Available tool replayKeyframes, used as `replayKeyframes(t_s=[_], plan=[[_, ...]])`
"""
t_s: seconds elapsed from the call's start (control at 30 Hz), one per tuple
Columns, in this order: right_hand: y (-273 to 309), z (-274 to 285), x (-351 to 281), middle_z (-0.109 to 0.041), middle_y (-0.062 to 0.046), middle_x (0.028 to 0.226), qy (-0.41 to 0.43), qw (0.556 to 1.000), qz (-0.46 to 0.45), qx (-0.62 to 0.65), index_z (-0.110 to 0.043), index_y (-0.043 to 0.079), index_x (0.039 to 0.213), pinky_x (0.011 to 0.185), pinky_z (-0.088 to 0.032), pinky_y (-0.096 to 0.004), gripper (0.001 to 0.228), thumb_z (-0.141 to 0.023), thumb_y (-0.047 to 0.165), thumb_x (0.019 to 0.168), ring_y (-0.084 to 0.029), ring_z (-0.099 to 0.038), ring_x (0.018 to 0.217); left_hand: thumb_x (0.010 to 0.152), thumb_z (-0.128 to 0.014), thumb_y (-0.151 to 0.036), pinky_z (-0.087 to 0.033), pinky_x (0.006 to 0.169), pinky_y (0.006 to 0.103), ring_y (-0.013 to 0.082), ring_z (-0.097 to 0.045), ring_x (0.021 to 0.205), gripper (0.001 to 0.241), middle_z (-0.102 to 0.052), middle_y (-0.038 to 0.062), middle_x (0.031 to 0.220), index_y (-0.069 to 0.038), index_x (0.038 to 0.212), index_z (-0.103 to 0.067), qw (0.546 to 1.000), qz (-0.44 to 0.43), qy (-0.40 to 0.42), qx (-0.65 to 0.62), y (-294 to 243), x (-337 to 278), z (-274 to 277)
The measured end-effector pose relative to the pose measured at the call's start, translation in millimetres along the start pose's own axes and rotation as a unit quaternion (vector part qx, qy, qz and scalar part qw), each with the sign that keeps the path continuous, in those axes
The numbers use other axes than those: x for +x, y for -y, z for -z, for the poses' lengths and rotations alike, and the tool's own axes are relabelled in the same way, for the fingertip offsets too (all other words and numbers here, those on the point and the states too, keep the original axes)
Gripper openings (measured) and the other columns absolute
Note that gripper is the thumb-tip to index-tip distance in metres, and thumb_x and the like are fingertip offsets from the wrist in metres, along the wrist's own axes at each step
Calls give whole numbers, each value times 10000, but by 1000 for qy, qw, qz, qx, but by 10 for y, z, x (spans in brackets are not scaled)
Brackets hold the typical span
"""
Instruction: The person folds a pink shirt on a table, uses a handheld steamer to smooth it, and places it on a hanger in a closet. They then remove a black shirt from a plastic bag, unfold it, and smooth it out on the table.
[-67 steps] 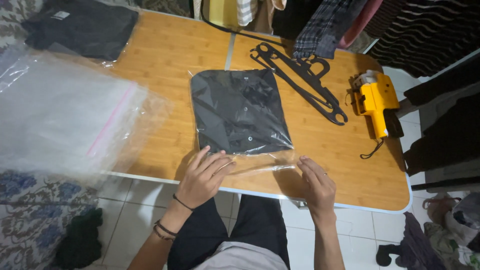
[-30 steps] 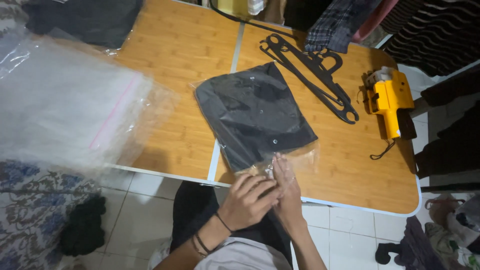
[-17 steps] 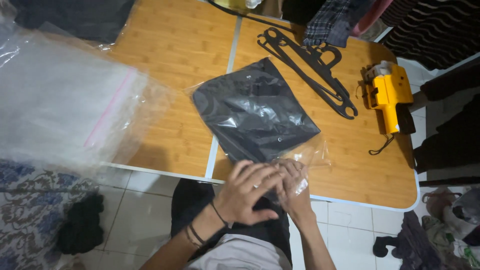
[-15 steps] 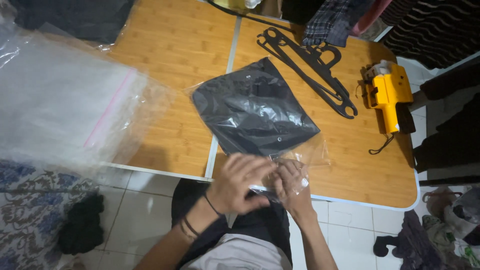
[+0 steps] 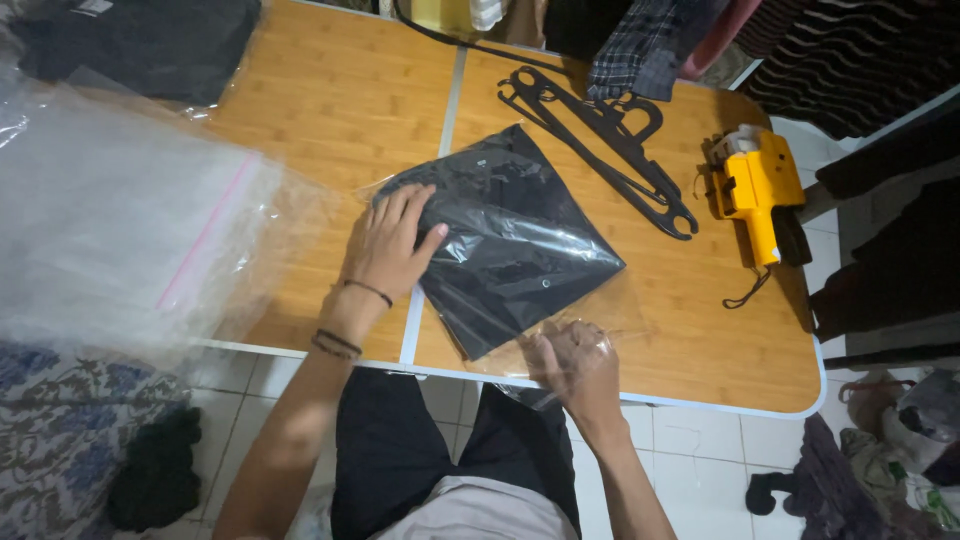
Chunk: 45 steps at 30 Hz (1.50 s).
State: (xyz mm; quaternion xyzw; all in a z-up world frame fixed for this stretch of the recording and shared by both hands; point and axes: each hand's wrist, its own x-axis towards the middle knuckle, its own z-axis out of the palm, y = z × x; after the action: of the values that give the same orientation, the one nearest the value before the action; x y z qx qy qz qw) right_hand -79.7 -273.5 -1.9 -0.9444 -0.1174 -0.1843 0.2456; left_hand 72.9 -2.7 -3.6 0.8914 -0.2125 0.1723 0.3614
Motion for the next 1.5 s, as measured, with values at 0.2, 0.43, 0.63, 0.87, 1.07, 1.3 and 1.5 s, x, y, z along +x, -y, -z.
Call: replayKeyframes(t_s=[0.2,0.43,0.63,0.87,1.07,1.3,1.5], plan=[[27,-18,19,-697,-152,989,-63,997,40,-34,-752,43,1076,801,-499,-471,308,-787,225,830,-345,-662,904,974,-627,-425,-302,1134,510,371,-434,1369,595,-507,182,1476,-40,1419,-534,991,-1,11,131,229,267,-137],[43,-14,172,-707,-162,1202,-9,998,60,-14,-719,50,1213,1006,-484,-474,389,-765,154,841,-364,-640,1150,1025,-557,-468,-265,1201,492,302,-417,1448,594,-493,124,1542,-84,1478,-528,990,-15,46,132,451,350,-148],[-34,-108,181,-682,-158,1317,39,995,89,-23,-727,58,1227,1090,-447,-484,393,-737,123,840,-362,-597,1291,1007,-571,-439,-285,1181,493,306,-406,1448,576,-485,120,1557,-110,1478,-535,993,-3,41,112,545,288,-216],[-35,-122,178,-711,-168,1273,28,995,95,-32,-769,80,1146,1049,-482,-496,391,-782,137,759,-362,-636,1206,1010,-584,-426,-288,1186,488,305,-394,1463,571,-469,114,1574,-118,1488,-530,992,-17,29,118,554,275,-242],[-58,-140,169,-753,-171,1175,2,993,120,-22,-783,50,1054,1015,-523,-489,312,-800,133,754,-350,-697,1154,1001,-589,-423,-297,1198,475,283,-399,1466,559,-490,100,1564,-127,1474,-554,994,4,25,110,413,293,-170],[-144,-157,110,-761,-158,1147,-10,994,112,5,-783,59,990,1026,-527,-485,234,-802,113,762,-327,-708,1158,956,-620,-482,-343,1121,487,324,-486,1351,509,-580,133,1433,-199,1377,-657,991,48,-16,121,487,334,-144],[-203,-170,102,-743,-169,1192,-4,997,81,18,-777,45,1008,1060,-496,-492,234,-793,101,781,-325,-682,1185,969,-559,-473,-526,914,459,321,-689,1090,496,-756,86,1133,-190,1371,-620,963,269,-2,5,568,655,41]])
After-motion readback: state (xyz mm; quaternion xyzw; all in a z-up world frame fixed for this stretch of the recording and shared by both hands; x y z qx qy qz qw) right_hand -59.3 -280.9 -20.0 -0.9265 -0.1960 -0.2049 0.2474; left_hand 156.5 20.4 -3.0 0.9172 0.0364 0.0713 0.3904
